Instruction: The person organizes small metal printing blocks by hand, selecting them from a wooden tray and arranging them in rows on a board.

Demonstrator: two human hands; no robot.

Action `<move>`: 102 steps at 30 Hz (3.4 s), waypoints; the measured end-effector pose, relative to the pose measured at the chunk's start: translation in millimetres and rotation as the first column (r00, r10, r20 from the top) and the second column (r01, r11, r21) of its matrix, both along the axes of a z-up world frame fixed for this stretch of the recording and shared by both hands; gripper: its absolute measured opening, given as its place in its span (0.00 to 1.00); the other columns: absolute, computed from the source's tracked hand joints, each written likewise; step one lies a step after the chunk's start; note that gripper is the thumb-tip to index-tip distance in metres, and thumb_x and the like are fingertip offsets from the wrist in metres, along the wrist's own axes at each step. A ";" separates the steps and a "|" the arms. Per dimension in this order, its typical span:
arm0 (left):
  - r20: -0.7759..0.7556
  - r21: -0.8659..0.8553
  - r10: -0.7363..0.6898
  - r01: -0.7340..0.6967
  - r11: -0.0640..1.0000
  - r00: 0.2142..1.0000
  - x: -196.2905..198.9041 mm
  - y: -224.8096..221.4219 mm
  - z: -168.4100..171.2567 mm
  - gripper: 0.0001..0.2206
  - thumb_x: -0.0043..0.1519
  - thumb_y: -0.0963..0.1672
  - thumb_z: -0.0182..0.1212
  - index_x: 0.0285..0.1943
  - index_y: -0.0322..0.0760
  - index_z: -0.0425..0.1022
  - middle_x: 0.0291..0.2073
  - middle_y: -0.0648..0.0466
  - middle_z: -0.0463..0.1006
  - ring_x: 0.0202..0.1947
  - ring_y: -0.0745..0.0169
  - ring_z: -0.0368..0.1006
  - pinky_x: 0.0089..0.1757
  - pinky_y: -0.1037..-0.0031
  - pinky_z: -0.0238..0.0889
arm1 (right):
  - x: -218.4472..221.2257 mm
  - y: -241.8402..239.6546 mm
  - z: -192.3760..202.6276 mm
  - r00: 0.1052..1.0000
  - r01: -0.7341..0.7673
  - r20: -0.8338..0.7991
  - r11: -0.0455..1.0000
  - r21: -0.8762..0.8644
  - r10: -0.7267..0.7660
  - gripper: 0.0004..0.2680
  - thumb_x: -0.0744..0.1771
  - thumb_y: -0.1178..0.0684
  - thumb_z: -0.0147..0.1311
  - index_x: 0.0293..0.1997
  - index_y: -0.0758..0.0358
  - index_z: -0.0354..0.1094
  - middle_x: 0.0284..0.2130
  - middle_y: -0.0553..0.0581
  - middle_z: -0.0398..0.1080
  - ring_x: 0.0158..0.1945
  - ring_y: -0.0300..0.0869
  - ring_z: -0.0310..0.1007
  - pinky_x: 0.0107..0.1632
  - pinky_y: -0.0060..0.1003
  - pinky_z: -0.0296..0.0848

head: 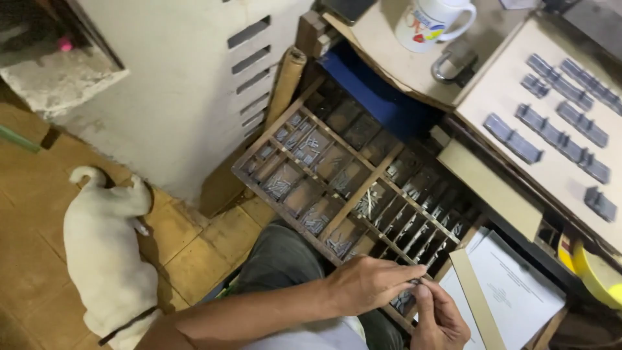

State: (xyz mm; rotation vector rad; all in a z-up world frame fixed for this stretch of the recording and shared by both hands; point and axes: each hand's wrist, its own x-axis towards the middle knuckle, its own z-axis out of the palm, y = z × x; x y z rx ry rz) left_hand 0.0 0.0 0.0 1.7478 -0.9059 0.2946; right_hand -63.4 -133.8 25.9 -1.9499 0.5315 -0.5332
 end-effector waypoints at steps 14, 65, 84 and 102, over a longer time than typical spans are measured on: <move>-0.210 0.261 -0.094 0.148 0.954 0.973 -15.8 154.7 -10.9 0.17 0.64 0.35 0.52 0.62 0.34 0.76 0.52 0.33 0.80 0.42 0.35 0.81 0.40 0.52 0.76 | 110.7 79.4 -54.5 0.606 -0.788 -0.426 0.579 -0.207 0.672 0.07 0.68 0.52 0.52 0.46 0.56 0.77 0.38 0.52 0.77 0.41 0.43 0.76 0.46 0.38 0.74; -0.064 -0.128 0.650 -0.652 0.747 0.757 2.7 226.0 36.2 0.10 0.60 0.39 0.68 0.48 0.44 0.87 0.37 0.55 0.88 0.37 0.55 0.84 0.33 0.72 0.79 | 136.0 129.6 -42.9 0.679 -0.700 -0.167 0.699 0.148 0.715 0.05 0.65 0.62 0.62 0.42 0.65 0.77 0.30 0.59 0.80 0.34 0.43 0.77 0.39 0.39 0.76; -0.160 -0.204 0.606 -0.627 0.752 0.779 8.7 228.9 31.0 0.08 0.59 0.37 0.67 0.43 0.38 0.88 0.36 0.49 0.88 0.36 0.50 0.84 0.35 0.67 0.78 | 201.1 181.7 -103.6 0.306 -0.950 -0.899 0.031 -0.312 0.315 0.10 0.63 0.48 0.59 0.40 0.62 0.81 0.35 0.65 0.80 0.44 0.58 0.82 0.45 0.53 0.80; -0.292 -0.173 0.524 -0.583 0.794 0.800 6.3 212.1 8.9 0.08 0.60 0.39 0.68 0.45 0.42 0.88 0.41 0.50 0.88 0.42 0.50 0.84 0.37 0.65 0.79 | 140.7 145.9 -23.2 0.643 -0.730 -0.159 0.662 0.169 0.749 0.09 0.66 0.58 0.62 0.51 0.63 0.78 0.38 0.62 0.81 0.43 0.42 0.77 0.46 0.42 0.79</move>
